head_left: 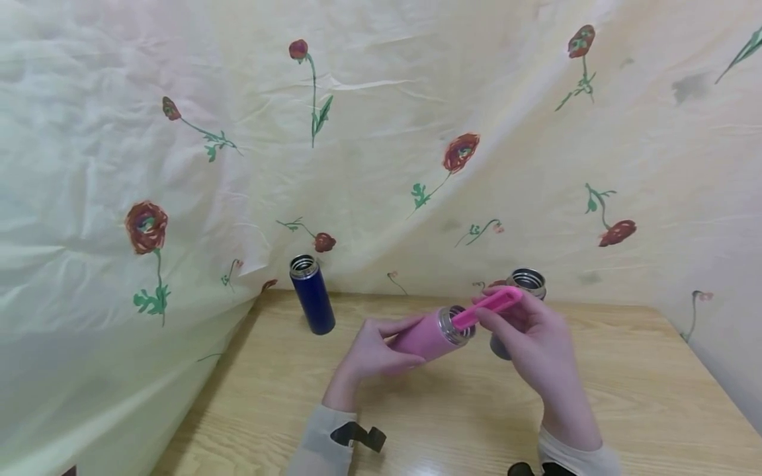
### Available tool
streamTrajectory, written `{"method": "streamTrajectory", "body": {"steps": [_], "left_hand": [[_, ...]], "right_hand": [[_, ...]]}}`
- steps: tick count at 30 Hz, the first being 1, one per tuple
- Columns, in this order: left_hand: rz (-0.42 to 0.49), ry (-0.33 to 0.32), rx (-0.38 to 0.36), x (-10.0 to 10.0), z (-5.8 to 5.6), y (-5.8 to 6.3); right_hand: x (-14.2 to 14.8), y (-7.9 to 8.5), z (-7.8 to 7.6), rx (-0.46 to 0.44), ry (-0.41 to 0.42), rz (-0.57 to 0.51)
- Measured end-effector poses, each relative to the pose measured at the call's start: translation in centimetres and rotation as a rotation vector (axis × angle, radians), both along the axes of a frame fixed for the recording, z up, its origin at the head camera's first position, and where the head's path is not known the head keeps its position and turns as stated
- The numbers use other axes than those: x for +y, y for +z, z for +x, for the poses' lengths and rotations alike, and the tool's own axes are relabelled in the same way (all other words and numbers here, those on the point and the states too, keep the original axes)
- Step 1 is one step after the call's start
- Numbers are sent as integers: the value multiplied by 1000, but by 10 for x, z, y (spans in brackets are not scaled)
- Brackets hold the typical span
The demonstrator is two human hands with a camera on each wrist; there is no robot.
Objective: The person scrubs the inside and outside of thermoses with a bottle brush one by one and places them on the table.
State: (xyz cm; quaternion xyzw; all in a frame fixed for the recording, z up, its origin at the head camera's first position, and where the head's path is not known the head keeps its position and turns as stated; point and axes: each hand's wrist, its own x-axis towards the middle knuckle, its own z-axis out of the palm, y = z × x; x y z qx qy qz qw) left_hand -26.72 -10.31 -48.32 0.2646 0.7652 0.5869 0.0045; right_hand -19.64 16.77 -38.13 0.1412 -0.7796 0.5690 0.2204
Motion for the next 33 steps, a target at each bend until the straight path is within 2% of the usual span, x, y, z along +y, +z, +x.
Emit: {"method": "streamTrajectory", "body": {"steps": [5, 12, 15, 20, 28, 33], "left_hand": [[-8, 7, -7, 0, 0, 0], [-22, 32, 0, -3, -1, 2], [-23, 31, 2, -5, -2, 2], [-19, -10, 19, -8, -1, 1], [-13, -63, 2, -11, -1, 0], [-15, -78, 4, -13, -2, 0]], "right_hand": [[0, 1, 0, 8, -25, -98], [12, 6, 5, 34, 11, -413], [19, 7, 10, 49, 10, -498], [28, 9, 15, 82, 37, -539], [38, 15, 29, 129, -1, -548], [44, 12, 29, 324, 150, -599]]}}
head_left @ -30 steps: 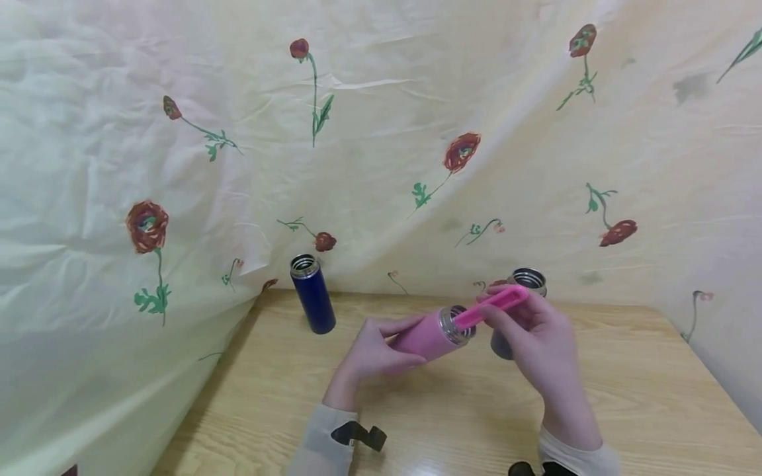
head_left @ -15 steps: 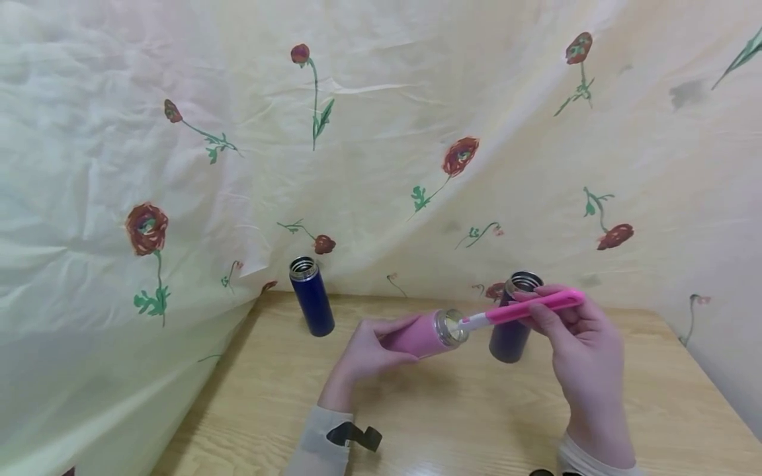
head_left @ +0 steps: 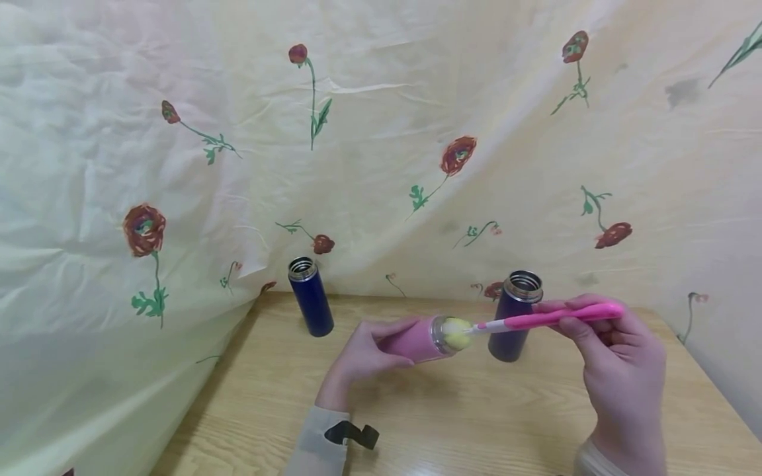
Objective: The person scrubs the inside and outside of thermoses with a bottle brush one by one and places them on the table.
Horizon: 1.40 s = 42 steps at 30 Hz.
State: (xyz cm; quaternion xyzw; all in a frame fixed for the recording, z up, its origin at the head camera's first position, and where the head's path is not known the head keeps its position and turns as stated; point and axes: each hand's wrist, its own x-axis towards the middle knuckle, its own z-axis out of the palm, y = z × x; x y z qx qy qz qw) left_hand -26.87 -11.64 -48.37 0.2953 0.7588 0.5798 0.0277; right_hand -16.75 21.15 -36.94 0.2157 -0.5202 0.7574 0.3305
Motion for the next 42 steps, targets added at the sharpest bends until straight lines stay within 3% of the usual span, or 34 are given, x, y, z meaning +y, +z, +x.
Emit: {"method": "streamTrajectory", "body": {"steps": [4, 8, 11, 14, 18, 24, 28, 32, 38, 42], "left_hand": [[26, -32, 7, -2, 1, 1], [35, -71, 23, -3, 1, 2], [24, -91, 35, -3, 1, 2], [20, -104, 41, -3, 1, 1], [43, -112, 39, -2, 1, 2], [45, -66, 11, 2, 3, 3], [23, -4, -4, 4, 4, 3], [18, 39, -12, 7, 3, 1], [26, 77, 1, 7, 1, 1], [19, 96, 2, 7, 1, 0]], "right_hand": [[1, -3, -8, 239, 189, -9], [0, -2, -16, 447, 403, 88], [-2, -2, -21, 531, 523, 197], [-4, -5, -25, 534, 535, 317], [-10, -15, -32, 382, 374, 462], [-30, -20, -31, -95, 53, 561], [-42, -18, -31, -295, -35, 583], [-49, -18, -33, -380, -64, 562], [-52, -20, -35, -391, -183, 545], [-50, -18, -33, -416, -220, 490]]}}
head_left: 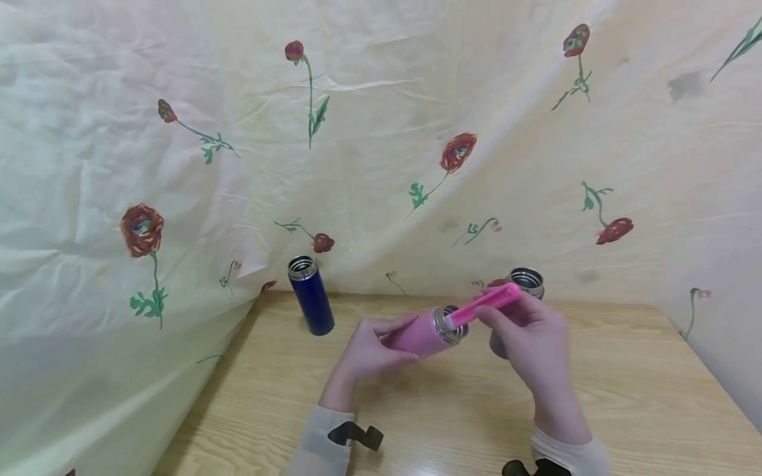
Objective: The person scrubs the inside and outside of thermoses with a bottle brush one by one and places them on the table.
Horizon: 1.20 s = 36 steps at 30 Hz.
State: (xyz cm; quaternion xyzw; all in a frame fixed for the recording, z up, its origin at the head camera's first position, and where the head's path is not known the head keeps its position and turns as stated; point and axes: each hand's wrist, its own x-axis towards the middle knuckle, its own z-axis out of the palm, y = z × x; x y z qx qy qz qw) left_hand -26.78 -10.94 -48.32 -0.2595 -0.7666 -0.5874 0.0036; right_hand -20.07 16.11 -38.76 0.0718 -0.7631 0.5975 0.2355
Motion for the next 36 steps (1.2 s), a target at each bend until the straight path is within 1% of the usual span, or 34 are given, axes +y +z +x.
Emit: {"method": "streamTrajectory", "body": {"steps": [3, 9, 11, 15, 21, 24, 27, 31, 36], "left_hand": [[-13, 12, -3, 0, 0, 0], [-19, 26, 11, -2, -1, -2], [-16, 23, 8, -3, -1, -2], [-26, -1, 11, -5, -1, 0], [-30, -30, 26, -8, -2, -3], [-27, -43, 30, -10, -2, -3], [-24, -42, 32, -11, -2, -3], [-24, -33, 42, -12, -2, -2], [-25, -37, 51, -14, -3, -2]], "right_hand": [[3, 3, 3, 8, -20, -55], [15, 10, 11, 69, 31, -336], [19, 12, 13, 95, 42, -391], [24, 15, 17, 123, 50, -421], [29, 18, 23, 202, 54, -435], [32, 19, 25, 242, 53, -472], [34, 20, 27, 276, 67, -528], [37, 21, 28, 281, 56, -560], [37, 23, 29, 276, 28, -575]]}}
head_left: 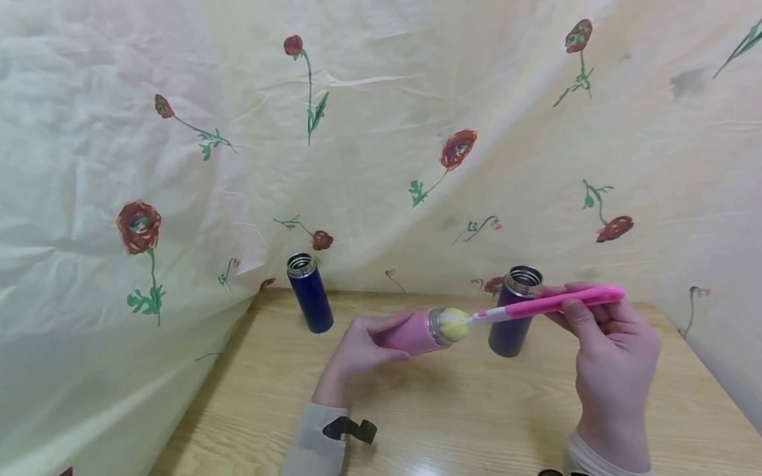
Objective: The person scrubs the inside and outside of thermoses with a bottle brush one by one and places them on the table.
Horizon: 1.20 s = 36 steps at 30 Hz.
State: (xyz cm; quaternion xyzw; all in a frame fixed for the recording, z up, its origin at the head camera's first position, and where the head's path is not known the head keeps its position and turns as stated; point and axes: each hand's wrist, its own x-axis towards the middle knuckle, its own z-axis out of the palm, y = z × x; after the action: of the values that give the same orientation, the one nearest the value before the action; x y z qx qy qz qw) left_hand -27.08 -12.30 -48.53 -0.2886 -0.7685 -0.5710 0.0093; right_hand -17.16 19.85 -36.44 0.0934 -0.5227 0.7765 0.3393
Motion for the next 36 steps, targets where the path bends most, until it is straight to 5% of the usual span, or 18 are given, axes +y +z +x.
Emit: {"method": "streamTrajectory", "body": {"steps": [15, 29, 36], "left_hand": [[-1, -3, 96, -4, -4, 2], [-147, 23, 209, -2, -3, 6], [-139, -13, 211, -1, -5, 3]], "right_hand": [[11, 5, 2, 20, -111, -196], [2, 6, -1, 57, -106, -293], [0, 4, -2, 130, -59, -325]]}}
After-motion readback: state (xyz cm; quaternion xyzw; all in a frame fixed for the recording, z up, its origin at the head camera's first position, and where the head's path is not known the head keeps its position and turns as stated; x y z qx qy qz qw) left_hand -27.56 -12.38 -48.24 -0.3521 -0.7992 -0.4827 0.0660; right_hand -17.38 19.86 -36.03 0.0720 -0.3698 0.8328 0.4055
